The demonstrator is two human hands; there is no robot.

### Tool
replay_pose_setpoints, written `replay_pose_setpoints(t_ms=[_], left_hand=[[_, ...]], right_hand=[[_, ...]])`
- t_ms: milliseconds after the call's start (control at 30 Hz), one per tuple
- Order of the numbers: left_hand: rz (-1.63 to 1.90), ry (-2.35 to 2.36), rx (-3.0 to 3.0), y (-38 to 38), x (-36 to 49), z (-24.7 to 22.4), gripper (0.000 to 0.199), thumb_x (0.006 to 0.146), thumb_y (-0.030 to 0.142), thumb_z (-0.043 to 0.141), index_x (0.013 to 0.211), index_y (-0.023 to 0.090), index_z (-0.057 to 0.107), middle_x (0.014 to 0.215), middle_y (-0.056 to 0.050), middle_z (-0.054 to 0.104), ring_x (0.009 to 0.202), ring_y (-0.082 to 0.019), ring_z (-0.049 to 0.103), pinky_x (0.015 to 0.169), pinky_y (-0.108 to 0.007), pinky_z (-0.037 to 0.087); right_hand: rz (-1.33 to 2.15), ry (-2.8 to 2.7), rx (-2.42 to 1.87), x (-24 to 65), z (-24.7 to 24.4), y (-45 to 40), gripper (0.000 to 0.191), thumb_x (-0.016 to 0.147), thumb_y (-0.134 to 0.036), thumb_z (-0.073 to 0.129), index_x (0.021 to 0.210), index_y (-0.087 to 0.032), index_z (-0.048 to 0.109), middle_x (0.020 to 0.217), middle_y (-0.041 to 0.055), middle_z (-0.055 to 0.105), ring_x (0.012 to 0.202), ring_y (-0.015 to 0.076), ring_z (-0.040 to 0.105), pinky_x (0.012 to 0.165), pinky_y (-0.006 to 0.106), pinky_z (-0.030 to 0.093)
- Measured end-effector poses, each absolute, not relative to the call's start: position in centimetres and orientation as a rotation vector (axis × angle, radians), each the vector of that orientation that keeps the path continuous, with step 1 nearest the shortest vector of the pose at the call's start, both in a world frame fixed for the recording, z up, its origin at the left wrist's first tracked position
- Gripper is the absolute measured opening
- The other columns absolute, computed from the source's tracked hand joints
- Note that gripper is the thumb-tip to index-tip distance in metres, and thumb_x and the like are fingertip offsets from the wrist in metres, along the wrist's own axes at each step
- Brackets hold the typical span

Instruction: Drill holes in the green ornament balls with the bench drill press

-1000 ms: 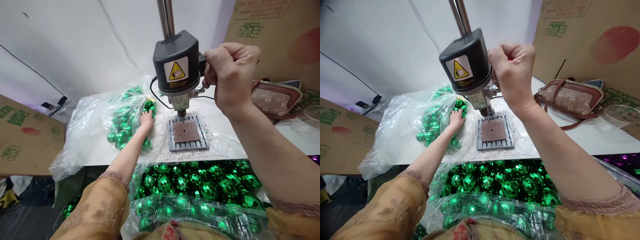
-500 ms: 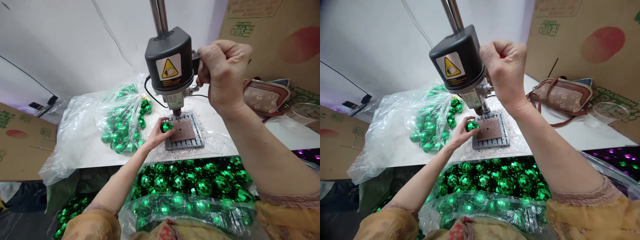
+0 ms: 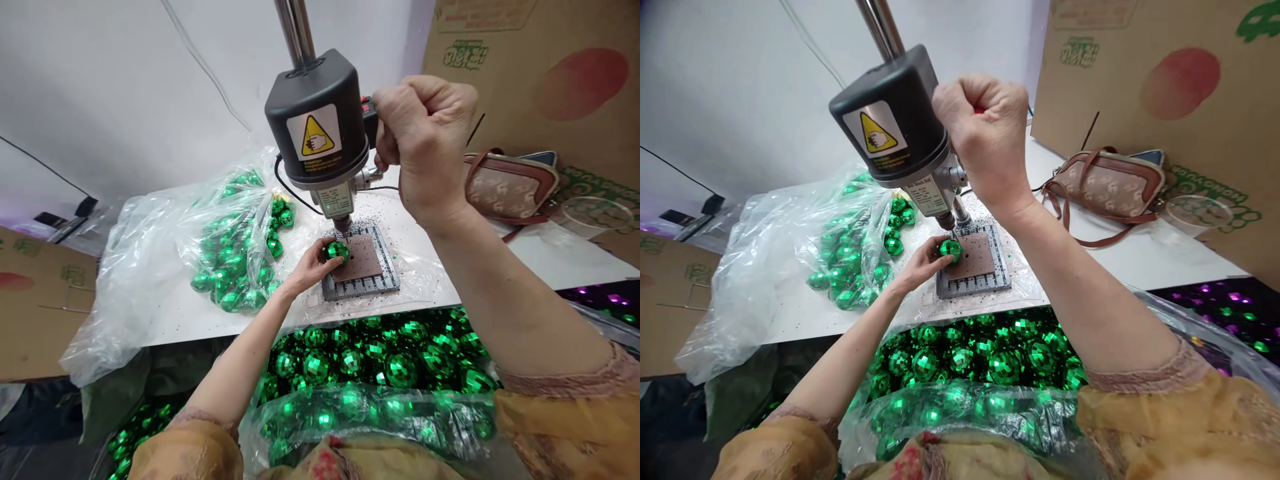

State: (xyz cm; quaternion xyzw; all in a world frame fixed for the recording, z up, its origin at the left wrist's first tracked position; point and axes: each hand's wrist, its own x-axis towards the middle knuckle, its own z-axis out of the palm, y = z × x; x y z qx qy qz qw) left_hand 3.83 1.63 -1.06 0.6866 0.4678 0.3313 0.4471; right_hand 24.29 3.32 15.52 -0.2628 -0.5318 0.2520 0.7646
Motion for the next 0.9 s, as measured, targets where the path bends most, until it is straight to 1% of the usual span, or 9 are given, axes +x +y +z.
replay_pose_setpoints(t_ms=[133,267,333,400,467,567,633,833,900], left_hand=[[0.826,1.204,1.730,1.8,4.5,-0.8,0.057,0.077,0.038,0.079,0.126,0.018,0.057,0.112,-0.009,0.070,0.096,-0.022,0.066,0.083,-0.035,0.054],[0.858,1.260,1.704,2.2,5.1,-1.2,0.050,0.073,0.041,0.082,0.111,0.016,0.059,0.098,-0.006,0.069,0.080,-0.016,0.062,0.070,-0.029,0.050],[0.863,1.284,1.709,2.3,5.5,-1.5,0.052,0.072,0.041,0.083,0.111,0.015,0.061,0.095,-0.005,0.069,0.076,-0.015,0.060,0.068,-0.028,0.049],[0.908,1.306,1.735,2.3,6.0,-1.9,0.054,0.071,0.040,0.085,0.114,0.015,0.063,0.095,-0.005,0.069,0.077,-0.016,0.061,0.069,-0.029,0.049],[0.961,1.342,1.810,2.1,6.6,-2.3,0.054,0.071,0.038,0.085,0.115,0.016,0.065,0.099,-0.006,0.068,0.084,-0.018,0.062,0.073,-0.031,0.051],[1.050,1.393,1.886,1.6,7.5,-3.2,0.053,0.072,0.035,0.085,0.118,0.018,0.067,0.108,-0.008,0.067,0.100,-0.024,0.063,0.088,-0.038,0.052],[1.121,1.392,1.838,1.2,8.0,-3.7,0.053,0.073,0.033,0.084,0.120,0.019,0.065,0.113,-0.009,0.068,0.108,-0.026,0.063,0.096,-0.041,0.051],[1.201,1.265,1.645,0.8,8.2,-4.8,0.052,0.074,0.036,0.084,0.116,0.019,0.058,0.114,-0.009,0.070,0.106,-0.024,0.068,0.095,-0.040,0.054],[1.206,1.242,1.635,0.9,8.1,-4.9,0.053,0.075,0.038,0.084,0.117,0.019,0.058,0.114,-0.010,0.070,0.107,-0.025,0.068,0.096,-0.040,0.054]], right_hand=[[0.530,-1.178,-0.569,24.4,15.4,3.4,0.046,0.083,-0.006,0.054,0.045,-0.021,0.033,0.041,-0.0050,0.030,0.037,0.0074,0.025,0.043,0.029,0.022],[0.533,-1.176,-0.552,24.4,15.5,3.4,0.046,0.084,-0.007,0.053,0.045,-0.022,0.034,0.041,-0.0046,0.031,0.038,0.0079,0.025,0.042,0.031,0.021],[0.531,-1.168,-0.555,24.3,15.5,3.4,0.046,0.085,-0.008,0.054,0.045,-0.022,0.036,0.040,-0.0049,0.032,0.037,0.0083,0.025,0.041,0.032,0.020],[0.531,-1.166,-0.558,24.3,15.4,3.4,0.047,0.085,-0.008,0.055,0.045,-0.022,0.036,0.040,-0.0052,0.032,0.036,0.0084,0.025,0.040,0.032,0.020],[0.536,-1.169,-0.554,24.3,15.4,3.4,0.048,0.085,-0.005,0.054,0.044,-0.022,0.036,0.039,-0.0053,0.032,0.036,0.0080,0.024,0.039,0.032,0.020],[0.548,-1.174,-0.544,24.4,15.5,3.4,0.048,0.085,-0.003,0.053,0.044,-0.022,0.036,0.040,-0.0052,0.032,0.035,0.0073,0.024,0.040,0.031,0.022],[0.547,-1.183,-0.558,24.5,15.6,3.5,0.048,0.085,-0.004,0.053,0.044,-0.021,0.036,0.040,-0.0050,0.032,0.036,0.0075,0.025,0.040,0.031,0.023],[0.438,-1.203,-0.600,24.4,14.8,2.9,0.048,0.086,-0.009,0.055,0.045,-0.021,0.034,0.041,-0.0045,0.032,0.039,0.0067,0.027,0.042,0.029,0.023],[0.346,-1.205,-0.610,24.3,13.6,2.8,0.048,0.088,-0.014,0.056,0.046,-0.021,0.033,0.043,-0.0041,0.032,0.041,0.0063,0.028,0.044,0.028,0.025]])
